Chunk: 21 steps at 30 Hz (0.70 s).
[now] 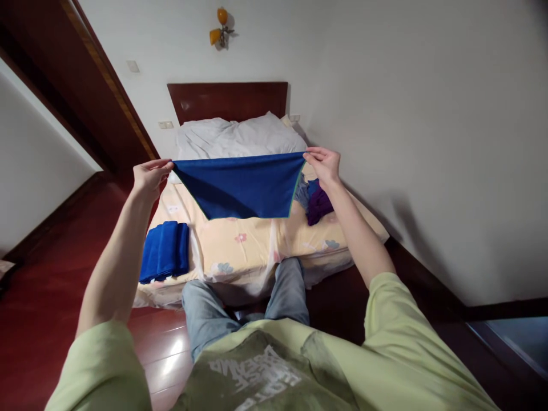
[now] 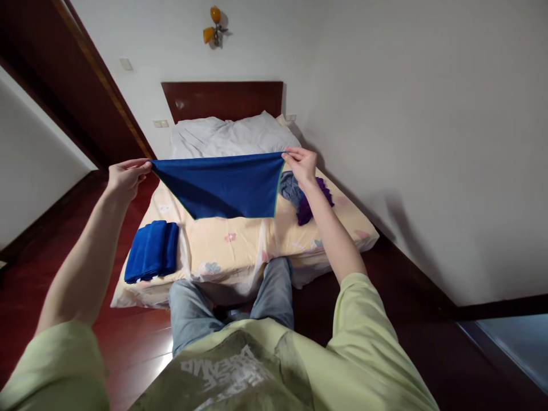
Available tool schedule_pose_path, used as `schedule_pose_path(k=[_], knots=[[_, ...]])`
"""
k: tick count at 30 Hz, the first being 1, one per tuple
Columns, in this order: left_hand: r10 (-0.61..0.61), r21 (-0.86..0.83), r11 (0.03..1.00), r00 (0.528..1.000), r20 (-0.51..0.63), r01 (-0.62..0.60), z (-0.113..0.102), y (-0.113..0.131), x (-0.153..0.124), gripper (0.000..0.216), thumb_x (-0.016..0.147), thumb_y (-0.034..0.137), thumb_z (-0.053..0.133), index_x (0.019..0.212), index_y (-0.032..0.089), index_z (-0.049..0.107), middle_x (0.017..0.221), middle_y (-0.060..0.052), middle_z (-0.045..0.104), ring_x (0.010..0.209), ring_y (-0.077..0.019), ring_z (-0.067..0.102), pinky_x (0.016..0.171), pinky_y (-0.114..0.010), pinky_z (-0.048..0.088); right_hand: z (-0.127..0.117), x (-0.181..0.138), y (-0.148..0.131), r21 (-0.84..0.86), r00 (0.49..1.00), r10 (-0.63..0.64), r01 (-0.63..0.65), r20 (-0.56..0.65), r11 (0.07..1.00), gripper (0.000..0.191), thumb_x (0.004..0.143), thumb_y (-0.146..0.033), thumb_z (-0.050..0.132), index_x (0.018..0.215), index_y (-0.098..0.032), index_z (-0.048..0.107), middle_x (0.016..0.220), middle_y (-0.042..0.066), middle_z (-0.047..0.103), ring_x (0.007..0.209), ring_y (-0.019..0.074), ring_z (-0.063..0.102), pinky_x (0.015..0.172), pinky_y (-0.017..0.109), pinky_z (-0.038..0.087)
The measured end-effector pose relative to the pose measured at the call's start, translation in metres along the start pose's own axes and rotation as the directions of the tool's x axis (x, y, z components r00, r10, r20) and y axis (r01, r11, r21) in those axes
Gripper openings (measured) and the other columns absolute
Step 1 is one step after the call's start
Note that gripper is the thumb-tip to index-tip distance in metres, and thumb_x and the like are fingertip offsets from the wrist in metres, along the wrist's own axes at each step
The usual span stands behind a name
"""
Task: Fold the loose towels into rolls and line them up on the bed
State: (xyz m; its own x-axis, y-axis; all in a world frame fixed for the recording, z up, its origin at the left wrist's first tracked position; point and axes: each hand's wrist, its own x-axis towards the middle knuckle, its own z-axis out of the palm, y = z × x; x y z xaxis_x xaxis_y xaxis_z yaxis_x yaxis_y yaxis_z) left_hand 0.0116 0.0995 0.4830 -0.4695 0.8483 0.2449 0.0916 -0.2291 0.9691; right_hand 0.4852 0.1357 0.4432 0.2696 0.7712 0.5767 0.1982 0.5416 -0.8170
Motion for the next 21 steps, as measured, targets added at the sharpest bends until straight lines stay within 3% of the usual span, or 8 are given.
schedule_pose_path(k=[3, 8, 13, 16, 21], knots=[[0.071, 0.092, 0.993, 0.997, 0.016, -0.072, -0.003, -0.004, -0.002, 0.023, 0.068, 0.011, 0.084, 0.090, 0.009, 0.080, 0.065, 0.000, 0.065, 0.065, -0.0082, 0.056, 0.063, -0.021, 0.043, -0.006, -0.005, -0.001, 0.000, 1.000, 0.021, -0.021, 0.012, 1.000, 0.034, 0.075, -0.039, 0.090, 0.096, -0.016, 0.076, 0.091, 0.008, 0.079, 0.095, 0.0214, 0.075, 0.086, 0.036, 0.063], [0.229, 0.293, 0.926, 0.971, 0.069, -0.239, -0.015, -0.017, -0.004, 0.033, 0.066, 0.024, 0.090, 0.097, 0.013, 0.084, 0.066, 0.002, 0.066, 0.063, -0.0078, 0.054, 0.063, -0.021, 0.042, -0.017, -0.020, -0.002, -0.032, 0.998, 0.064, -0.063, 0.016, 0.997, 0.030, 0.074, -0.034, 0.091, 0.093, -0.014, 0.078, 0.087, 0.009, 0.079, 0.090, 0.0220, 0.076, 0.082, 0.035, 0.064], [0.285, 0.432, 0.843, 0.948, 0.144, -0.320, -0.038, -0.017, -0.039, 0.034, 0.067, 0.037, 0.089, 0.095, 0.018, 0.086, 0.069, 0.001, 0.070, 0.062, -0.0095, 0.054, 0.057, -0.021, 0.039, -0.044, -0.050, -0.005, -0.068, 0.994, 0.087, -0.082, 0.065, 0.994, 0.036, 0.067, -0.039, 0.095, 0.091, -0.016, 0.081, 0.086, 0.008, 0.079, 0.086, 0.0225, 0.077, 0.081, 0.036, 0.065], [0.190, 0.375, 0.886, 0.951, 0.242, -0.272, -0.053, -0.014, -0.069, 0.028, 0.066, 0.039, 0.088, 0.088, 0.021, 0.086, 0.072, -0.002, 0.073, 0.067, -0.0135, 0.061, 0.059, -0.022, 0.043, -0.066, -0.073, -0.006, -0.097, 0.986, 0.118, -0.106, 0.120, 0.990, 0.040, 0.062, -0.044, 0.098, 0.089, -0.019, 0.082, 0.087, 0.009, 0.080, 0.083, 0.0230, 0.077, 0.079, 0.038, 0.066], [-0.197, 0.269, 0.956, 0.932, 0.304, 0.115, -0.068, -0.030, -0.091, 0.027, 0.055, 0.034, 0.091, 0.078, 0.023, 0.084, 0.074, -0.005, 0.073, 0.071, -0.0179, 0.068, 0.057, -0.023, 0.050, -0.094, -0.100, -0.005, -0.155, 0.960, 0.224, -0.198, 0.171, 0.968, 0.042, 0.059, -0.047, 0.099, 0.089, -0.022, 0.084, 0.085, 0.009, 0.080, 0.077, 0.0222, 0.076, 0.073, 0.035, 0.065]])
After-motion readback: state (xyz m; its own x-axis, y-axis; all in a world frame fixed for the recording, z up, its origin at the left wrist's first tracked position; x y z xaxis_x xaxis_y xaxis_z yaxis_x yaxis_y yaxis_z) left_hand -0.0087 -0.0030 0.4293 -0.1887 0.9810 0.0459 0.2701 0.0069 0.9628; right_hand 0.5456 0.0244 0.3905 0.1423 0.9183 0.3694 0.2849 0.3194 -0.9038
